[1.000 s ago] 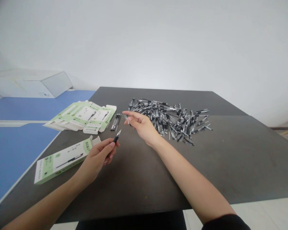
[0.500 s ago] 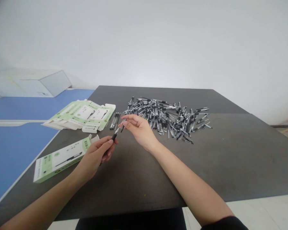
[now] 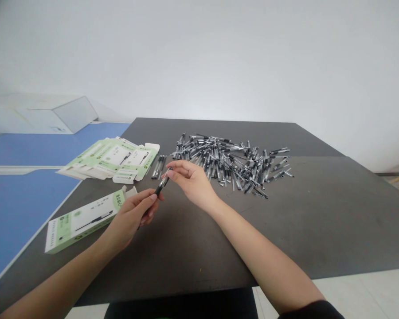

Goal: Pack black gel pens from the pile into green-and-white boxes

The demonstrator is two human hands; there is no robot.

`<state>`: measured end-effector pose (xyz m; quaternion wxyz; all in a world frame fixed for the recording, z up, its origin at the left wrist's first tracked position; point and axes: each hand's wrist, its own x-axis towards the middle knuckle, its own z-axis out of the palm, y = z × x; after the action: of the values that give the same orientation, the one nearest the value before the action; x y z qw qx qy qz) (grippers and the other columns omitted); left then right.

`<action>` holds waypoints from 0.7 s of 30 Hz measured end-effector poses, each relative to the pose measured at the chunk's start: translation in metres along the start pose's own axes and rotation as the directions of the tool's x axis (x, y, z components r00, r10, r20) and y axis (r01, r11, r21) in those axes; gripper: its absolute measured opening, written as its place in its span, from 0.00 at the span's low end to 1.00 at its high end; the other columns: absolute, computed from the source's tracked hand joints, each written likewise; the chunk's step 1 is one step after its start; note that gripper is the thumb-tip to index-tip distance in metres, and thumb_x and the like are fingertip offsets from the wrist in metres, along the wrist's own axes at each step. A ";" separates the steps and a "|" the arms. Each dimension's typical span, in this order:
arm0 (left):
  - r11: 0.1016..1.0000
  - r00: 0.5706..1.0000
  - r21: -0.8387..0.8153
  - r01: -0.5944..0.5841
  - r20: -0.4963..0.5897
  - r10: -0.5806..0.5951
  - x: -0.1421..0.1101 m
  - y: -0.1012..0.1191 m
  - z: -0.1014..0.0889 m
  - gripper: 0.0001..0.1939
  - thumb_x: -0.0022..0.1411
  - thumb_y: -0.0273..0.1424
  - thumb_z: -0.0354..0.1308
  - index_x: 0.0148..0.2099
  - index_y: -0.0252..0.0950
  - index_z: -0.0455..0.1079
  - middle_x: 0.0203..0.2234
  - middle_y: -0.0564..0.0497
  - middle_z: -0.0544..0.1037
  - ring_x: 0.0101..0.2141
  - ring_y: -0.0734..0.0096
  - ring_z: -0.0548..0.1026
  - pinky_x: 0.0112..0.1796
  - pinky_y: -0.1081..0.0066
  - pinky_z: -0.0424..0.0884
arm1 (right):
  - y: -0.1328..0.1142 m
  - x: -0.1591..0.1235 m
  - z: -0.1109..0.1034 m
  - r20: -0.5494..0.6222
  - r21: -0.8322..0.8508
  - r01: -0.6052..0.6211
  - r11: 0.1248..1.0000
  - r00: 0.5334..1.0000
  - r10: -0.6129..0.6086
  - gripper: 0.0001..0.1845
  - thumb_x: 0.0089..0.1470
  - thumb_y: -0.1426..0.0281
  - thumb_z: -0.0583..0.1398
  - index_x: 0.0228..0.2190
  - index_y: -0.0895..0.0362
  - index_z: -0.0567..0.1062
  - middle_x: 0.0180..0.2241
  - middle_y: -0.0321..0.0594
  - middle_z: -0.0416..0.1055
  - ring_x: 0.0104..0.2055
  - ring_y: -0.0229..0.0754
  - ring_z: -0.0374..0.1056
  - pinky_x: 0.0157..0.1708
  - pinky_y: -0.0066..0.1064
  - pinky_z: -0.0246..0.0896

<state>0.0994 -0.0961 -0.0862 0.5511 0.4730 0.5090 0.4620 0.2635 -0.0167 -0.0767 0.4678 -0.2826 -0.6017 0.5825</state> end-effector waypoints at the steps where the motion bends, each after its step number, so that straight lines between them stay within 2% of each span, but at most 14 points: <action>1: 1.000 1.000 0.005 -0.007 0.001 0.007 0.000 -0.001 -0.001 0.13 0.62 0.41 0.56 0.36 0.34 0.69 0.16 0.61 0.60 0.16 0.83 0.53 0.17 0.78 0.47 | 0.000 -0.001 0.001 0.014 -0.008 -0.010 1.000 1.000 0.010 0.13 0.52 0.63 0.67 0.38 0.55 0.75 0.32 0.37 0.81 0.38 0.39 0.77 0.46 0.34 0.68; 7: 0.996 0.998 0.059 -0.068 0.002 0.068 -0.001 -0.009 -0.007 0.17 0.62 0.43 0.58 0.39 0.33 0.72 0.18 0.60 0.60 0.18 0.81 0.56 0.19 0.77 0.49 | 0.000 -0.006 0.003 0.034 -0.124 -0.005 0.992 0.999 0.010 0.13 0.52 0.62 0.67 0.37 0.55 0.75 0.34 0.41 0.83 0.39 0.43 0.78 0.47 0.39 0.67; 11: 0.999 0.999 0.033 -0.038 0.005 0.038 -0.004 -0.010 -0.007 0.20 0.61 0.46 0.60 0.40 0.32 0.73 0.19 0.60 0.57 0.18 0.81 0.53 0.19 0.76 0.46 | 0.000 -0.008 0.002 0.022 -0.192 -0.005 0.981 1.000 0.009 0.16 0.50 0.59 0.69 0.36 0.56 0.76 0.34 0.43 0.83 0.39 0.45 0.79 0.47 0.40 0.68; 15: 0.999 0.999 0.017 -0.029 0.021 0.028 -0.003 -0.008 -0.005 0.19 0.61 0.46 0.61 0.39 0.32 0.73 0.19 0.60 0.58 0.18 0.81 0.53 0.19 0.76 0.45 | -0.004 -0.012 0.000 0.028 -0.164 -0.040 0.986 0.999 0.045 0.15 0.50 0.60 0.69 0.35 0.56 0.76 0.34 0.42 0.83 0.39 0.45 0.79 0.47 0.39 0.68; 18: 0.997 0.997 -0.027 -0.070 0.013 0.070 -0.003 -0.004 -0.007 0.17 0.62 0.44 0.60 0.39 0.33 0.73 0.18 0.60 0.59 0.18 0.81 0.53 0.19 0.76 0.46 | -0.015 -0.015 -0.005 0.044 -0.096 -0.036 0.995 0.998 0.041 0.15 0.53 0.66 0.66 0.43 0.55 0.76 0.39 0.41 0.83 0.42 0.43 0.78 0.49 0.37 0.67; 21: 0.992 0.992 -0.012 -0.129 -0.016 0.128 -0.005 0.002 -0.011 0.15 0.64 0.43 0.58 0.38 0.34 0.73 0.17 0.60 0.59 0.18 0.81 0.53 0.19 0.75 0.47 | -0.026 -0.015 -0.012 0.036 0.046 -0.014 0.999 0.999 0.012 0.21 0.52 0.74 0.63 0.48 0.53 0.75 0.44 0.38 0.82 0.47 0.40 0.76 0.51 0.34 0.64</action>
<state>0.0884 -0.1001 -0.0839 0.5194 0.4976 0.4787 0.5035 0.2856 -0.0290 -0.0565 0.4596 -0.2651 -0.5945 0.6042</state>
